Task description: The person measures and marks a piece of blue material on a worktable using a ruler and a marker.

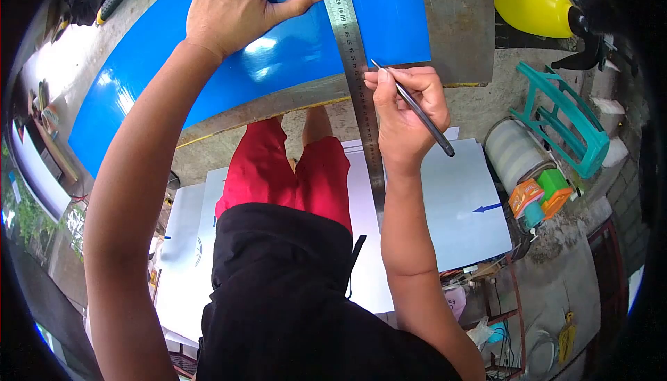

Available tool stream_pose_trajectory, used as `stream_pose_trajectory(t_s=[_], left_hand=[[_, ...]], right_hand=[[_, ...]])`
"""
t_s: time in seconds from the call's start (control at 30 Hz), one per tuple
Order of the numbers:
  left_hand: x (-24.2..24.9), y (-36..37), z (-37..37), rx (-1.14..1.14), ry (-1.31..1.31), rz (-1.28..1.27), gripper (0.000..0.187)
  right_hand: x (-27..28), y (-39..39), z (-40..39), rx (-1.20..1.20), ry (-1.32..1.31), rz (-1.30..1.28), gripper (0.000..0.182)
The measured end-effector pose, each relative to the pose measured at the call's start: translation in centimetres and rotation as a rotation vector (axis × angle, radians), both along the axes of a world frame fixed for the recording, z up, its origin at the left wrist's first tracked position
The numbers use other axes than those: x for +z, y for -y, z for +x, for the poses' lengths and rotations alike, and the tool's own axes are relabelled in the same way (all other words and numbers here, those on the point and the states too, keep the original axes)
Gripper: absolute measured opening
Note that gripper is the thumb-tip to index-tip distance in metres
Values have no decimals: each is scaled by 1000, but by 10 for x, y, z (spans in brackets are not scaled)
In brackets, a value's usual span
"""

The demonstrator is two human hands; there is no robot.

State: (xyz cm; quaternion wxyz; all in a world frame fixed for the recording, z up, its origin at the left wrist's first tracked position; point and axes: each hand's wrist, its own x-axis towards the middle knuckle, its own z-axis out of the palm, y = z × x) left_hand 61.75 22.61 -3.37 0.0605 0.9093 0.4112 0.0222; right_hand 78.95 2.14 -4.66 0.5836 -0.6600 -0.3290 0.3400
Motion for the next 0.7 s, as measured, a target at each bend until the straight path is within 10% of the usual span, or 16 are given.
stream_pose_trajectory(t_s=[0.7], left_hand=[[-1, 0, 0, -2, -5, -1, 97]], right_hand=[[-9, -3, -1, -46, 217, -20, 18]])
